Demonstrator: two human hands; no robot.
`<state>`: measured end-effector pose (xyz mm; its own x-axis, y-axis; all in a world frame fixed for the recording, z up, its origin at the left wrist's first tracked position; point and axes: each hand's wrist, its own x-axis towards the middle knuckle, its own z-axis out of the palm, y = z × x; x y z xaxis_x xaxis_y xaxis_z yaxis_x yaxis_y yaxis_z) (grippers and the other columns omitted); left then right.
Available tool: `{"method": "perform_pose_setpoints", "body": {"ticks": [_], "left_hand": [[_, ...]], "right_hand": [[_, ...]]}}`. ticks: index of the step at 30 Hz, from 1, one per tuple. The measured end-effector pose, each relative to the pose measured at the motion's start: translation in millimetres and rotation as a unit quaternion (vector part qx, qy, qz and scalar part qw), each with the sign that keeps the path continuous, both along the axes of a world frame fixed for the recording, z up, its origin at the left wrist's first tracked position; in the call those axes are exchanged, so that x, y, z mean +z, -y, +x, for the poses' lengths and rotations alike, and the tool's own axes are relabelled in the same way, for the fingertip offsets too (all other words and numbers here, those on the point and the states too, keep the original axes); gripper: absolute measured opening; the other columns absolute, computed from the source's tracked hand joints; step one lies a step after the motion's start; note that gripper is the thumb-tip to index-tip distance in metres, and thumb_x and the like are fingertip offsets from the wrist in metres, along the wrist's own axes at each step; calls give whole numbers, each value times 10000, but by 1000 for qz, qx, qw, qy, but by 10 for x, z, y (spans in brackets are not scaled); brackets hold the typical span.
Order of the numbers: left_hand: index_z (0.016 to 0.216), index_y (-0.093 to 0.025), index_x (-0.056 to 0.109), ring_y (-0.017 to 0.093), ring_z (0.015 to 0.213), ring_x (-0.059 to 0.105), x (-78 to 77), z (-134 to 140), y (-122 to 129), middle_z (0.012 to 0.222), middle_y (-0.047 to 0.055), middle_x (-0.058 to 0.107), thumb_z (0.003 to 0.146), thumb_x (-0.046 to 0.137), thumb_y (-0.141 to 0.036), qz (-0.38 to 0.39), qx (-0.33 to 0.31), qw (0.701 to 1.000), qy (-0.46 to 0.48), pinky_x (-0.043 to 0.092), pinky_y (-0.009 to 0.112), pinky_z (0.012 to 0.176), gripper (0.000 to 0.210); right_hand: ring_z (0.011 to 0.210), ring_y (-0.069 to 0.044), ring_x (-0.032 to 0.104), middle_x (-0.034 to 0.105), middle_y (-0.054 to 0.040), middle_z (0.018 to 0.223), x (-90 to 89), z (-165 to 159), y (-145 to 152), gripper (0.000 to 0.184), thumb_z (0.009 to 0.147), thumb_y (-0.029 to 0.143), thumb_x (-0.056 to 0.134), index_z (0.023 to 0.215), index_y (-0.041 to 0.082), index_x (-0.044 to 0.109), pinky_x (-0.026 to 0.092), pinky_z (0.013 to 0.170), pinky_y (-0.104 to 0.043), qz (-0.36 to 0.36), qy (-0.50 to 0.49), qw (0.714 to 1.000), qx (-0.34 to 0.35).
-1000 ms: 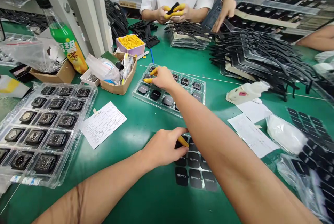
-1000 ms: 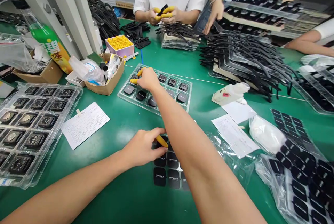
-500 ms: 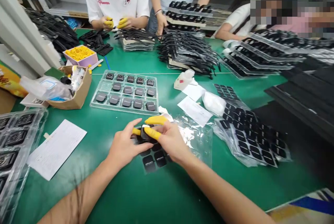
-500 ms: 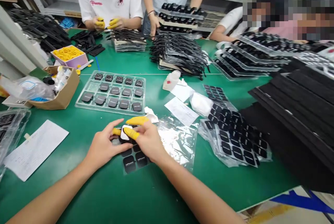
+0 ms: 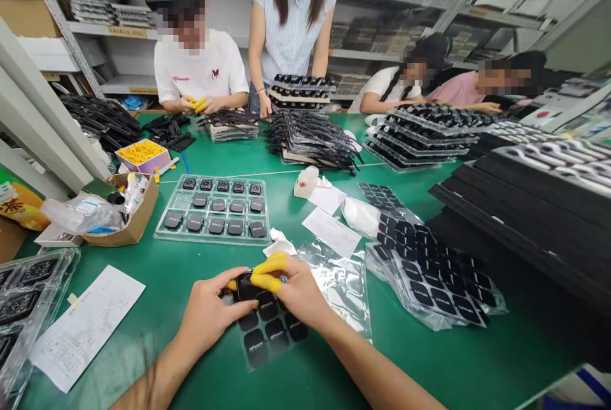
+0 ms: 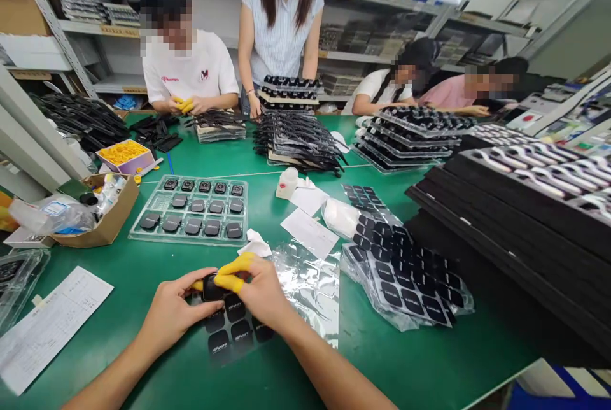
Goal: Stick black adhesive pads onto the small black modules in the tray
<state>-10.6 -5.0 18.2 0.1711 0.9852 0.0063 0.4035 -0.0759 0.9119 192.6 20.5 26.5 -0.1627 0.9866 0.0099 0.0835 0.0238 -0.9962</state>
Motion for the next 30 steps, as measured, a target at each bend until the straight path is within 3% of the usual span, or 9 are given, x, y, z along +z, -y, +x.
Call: {"method": "perform_pose_setpoints", "body": {"ticks": [4, 6, 8, 11, 14, 17, 20, 26, 30], "left_hand": [[1213, -243, 782, 245, 882, 775, -64, -8, 5, 975, 11, 829, 689, 800, -322, -56, 27, 997, 38, 634, 341, 871, 530], [1213, -242, 779, 243, 891, 769, -66, -8, 7, 975, 11, 825, 682, 791, -311, -55, 28, 996, 58, 624, 333, 874, 535], [1191, -237, 782, 241, 882, 764, -58, -8, 13, 965, 12, 820, 675, 782, -298, -52, 26, 996, 72, 617, 324, 867, 520], [1192, -234, 776, 241, 873, 759, -50, -13, 27, 941, 11, 814, 673, 769, -292, -52, 21, 996, 75, 611, 318, 853, 522], [1223, -230, 761, 249, 873, 759, -54, -22, 35, 941, 16, 812, 676, 760, -309, -49, 25, 997, 58, 606, 329, 843, 552], [1237, -225, 752, 255, 884, 763, -58, -31, 30, 959, 24, 814, 677, 755, -319, -48, 24, 997, 53, 606, 337, 843, 568], [1221, -220, 752, 254, 888, 769, -60, -38, 22, 950, 26, 816, 680, 756, -326, -42, 15, 997, 57, 612, 338, 847, 551], [1199, -226, 758, 259, 909, 788, -42, -48, 4, 956, 24, 826, 687, 757, -372, -31, 21, 998, 49, 640, 343, 850, 532], [1200, -219, 751, 259, 901, 793, -9, -46, -18, 960, 28, 829, 687, 782, -431, -43, 22, 998, 44, 653, 347, 861, 556]], "right_hand": [[459, -97, 406, 568, 42, 670, 88, 546, -185, 381, 626, 501, 879, 931, 299, 773, 322, 459, -268, -71, -63, 995, -33], [503, -132, 454, 591, 29, 693, 111, 863, -285, 484, 525, 415, 918, 967, 290, 765, 343, 490, -283, -71, 71, 994, -45], [589, -181, 530, 661, -16, 801, 149, 1116, -385, 496, 492, 374, 908, 958, 276, 770, 422, 575, -328, -14, 227, 963, -146], [613, -203, 537, 699, -67, 909, 223, 1235, -504, 457, 718, 480, 724, 1102, 235, 752, 453, 667, -380, 61, 312, 904, -285], [639, -208, 553, 707, -61, 875, 187, 978, -557, 438, 814, 468, 632, 1153, 214, 748, 451, 686, -370, 82, 310, 917, -237], [760, -213, 623, 729, -41, 923, -10, 565, -544, 260, 707, 385, 781, 930, 252, 791, 470, 728, -336, 98, 305, 938, -131], [858, -236, 636, 710, -55, 874, -206, 340, -515, 99, 754, 321, 743, 766, 223, 740, 458, 784, -343, 103, 298, 942, -113], [854, -225, 608, 699, -67, 893, -293, 471, -509, 175, 832, 336, 654, 878, 174, 702, 457, 798, -355, 90, 243, 952, -162], [830, -205, 653, 742, -45, 905, -289, 451, -492, 323, 846, 477, 689, 956, 175, 722, 500, 783, -334, 89, 171, 973, -124]]}}
